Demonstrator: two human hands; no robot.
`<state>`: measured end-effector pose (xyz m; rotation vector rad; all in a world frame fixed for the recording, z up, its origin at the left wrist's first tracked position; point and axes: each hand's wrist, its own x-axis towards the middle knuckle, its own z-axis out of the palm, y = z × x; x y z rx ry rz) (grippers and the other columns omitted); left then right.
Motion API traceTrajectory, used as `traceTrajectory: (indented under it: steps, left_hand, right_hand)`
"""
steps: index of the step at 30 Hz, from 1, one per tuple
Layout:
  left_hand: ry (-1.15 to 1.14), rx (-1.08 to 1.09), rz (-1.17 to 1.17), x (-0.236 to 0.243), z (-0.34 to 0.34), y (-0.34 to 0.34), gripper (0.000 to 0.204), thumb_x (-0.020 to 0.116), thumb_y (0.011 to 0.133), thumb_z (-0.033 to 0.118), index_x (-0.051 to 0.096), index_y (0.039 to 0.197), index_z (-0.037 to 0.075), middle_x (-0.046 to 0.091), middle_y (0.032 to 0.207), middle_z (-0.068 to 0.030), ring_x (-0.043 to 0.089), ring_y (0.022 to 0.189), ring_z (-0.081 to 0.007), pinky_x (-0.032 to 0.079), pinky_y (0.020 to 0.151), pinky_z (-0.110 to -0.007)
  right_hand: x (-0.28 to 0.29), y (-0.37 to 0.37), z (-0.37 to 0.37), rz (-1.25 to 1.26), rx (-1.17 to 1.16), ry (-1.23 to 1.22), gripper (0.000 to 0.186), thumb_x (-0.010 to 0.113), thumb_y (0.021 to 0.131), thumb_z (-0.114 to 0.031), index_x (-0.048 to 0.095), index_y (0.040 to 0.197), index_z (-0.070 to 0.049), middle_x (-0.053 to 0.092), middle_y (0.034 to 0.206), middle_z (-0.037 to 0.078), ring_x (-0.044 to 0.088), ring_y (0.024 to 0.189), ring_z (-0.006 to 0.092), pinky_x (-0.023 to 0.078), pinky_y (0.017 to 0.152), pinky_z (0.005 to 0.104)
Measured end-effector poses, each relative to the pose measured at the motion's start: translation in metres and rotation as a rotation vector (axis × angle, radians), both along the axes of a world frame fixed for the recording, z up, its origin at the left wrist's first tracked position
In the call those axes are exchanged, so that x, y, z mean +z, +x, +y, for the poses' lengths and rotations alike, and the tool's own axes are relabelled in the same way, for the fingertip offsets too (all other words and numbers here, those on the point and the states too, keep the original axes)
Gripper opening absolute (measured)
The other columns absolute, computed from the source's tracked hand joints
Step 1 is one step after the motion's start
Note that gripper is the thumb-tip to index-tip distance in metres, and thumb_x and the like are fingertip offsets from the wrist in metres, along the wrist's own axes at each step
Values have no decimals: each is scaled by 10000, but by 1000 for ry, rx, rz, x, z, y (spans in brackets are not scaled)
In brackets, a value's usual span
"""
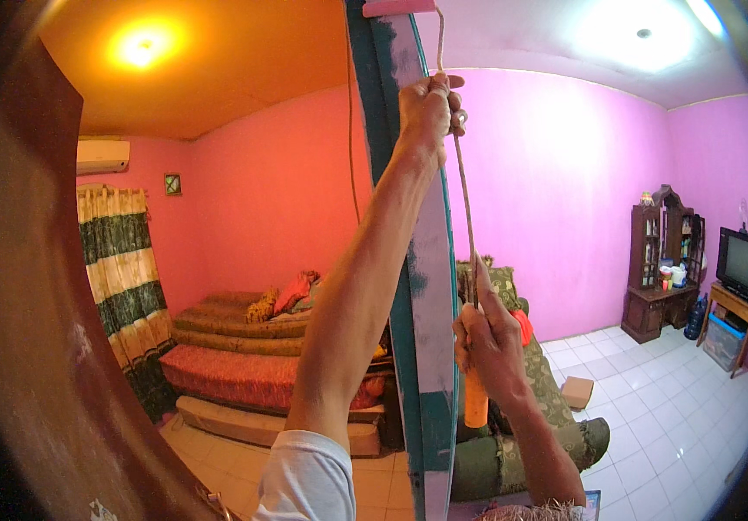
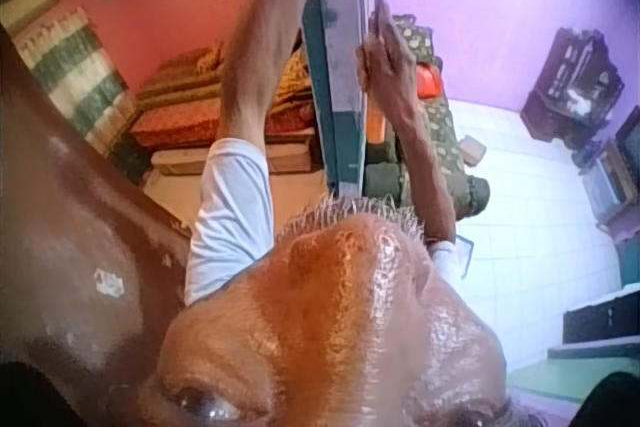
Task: The person paints a door frame white using a paint roller attached to a long handle. They work on both the upper and lower sections of the frame, occasionally dipping the roller into a paint container on the floor.
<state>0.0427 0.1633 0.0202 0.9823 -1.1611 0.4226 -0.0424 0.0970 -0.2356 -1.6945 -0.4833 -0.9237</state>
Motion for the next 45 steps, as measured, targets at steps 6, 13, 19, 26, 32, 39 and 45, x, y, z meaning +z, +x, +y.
traceTrajectory:
  steps: [6,13,19,26,32,39,45]
  left_hand:
    - [19,-46,17,-31,1,-2,319,444,1053,229,605,1067,-47,476,653,0,481,501,-97,405,441,-262]
    - [0,-27,-98,12,12,-5,315,445,1051,222,614,1090,-40,495,685,-4,505,528,-104,433,449,-258]
    - [8,53,-44,27,5,6,315,450,1047,218,627,1072,-41,514,684,-10,530,544,-105,468,466,-251]
    - [17,-12,-58,-19,2,-4,314,461,1044,224,625,1075,-43,537,672,-21,552,538,-114,483,455,-248]
    - [-39,49,-87,33,17,3,302,470,1040,212,638,1044,-39,538,670,-25,545,523,-114,483,457,-270]
    - [9,71,-56,33,21,9,334,425,1054,217,623,1015,-50,535,666,-29,537,494,-109,500,448,-286]
    - [31,65,5,-27,24,-5,320,454,1045,229,619,1070,-45,508,670,-10,515,523,-107,455,451,-269]
  right_hand:
    - [-20,-30,8,115,65,92,592,399,998,-113,229,1565,-134,567,849,42,474,643,78,464,594,252]
    - [20,-30,13,27,131,95,592,398,1008,-109,225,1570,-183,455,711,-16,445,563,59,429,484,242]
    - [31,-19,12,20,94,94,591,392,1010,-118,217,1571,-184,456,676,-26,444,547,61,421,468,243]
    - [-6,-25,5,28,108,83,579,395,1024,-124,214,1569,-199,452,676,-24,448,517,43,417,450,216]
    - [38,-24,17,48,232,142,584,404,1014,-134,236,1567,-215,458,685,-21,439,541,52,424,474,228]
    - [34,-24,23,46,179,114,571,412,1018,-148,252,1562,-206,457,694,-17,444,562,66,431,481,253]
    - [-13,-36,25,87,169,129,569,416,1019,-152,253,1562,-194,440,676,-21,439,566,60,424,488,254]
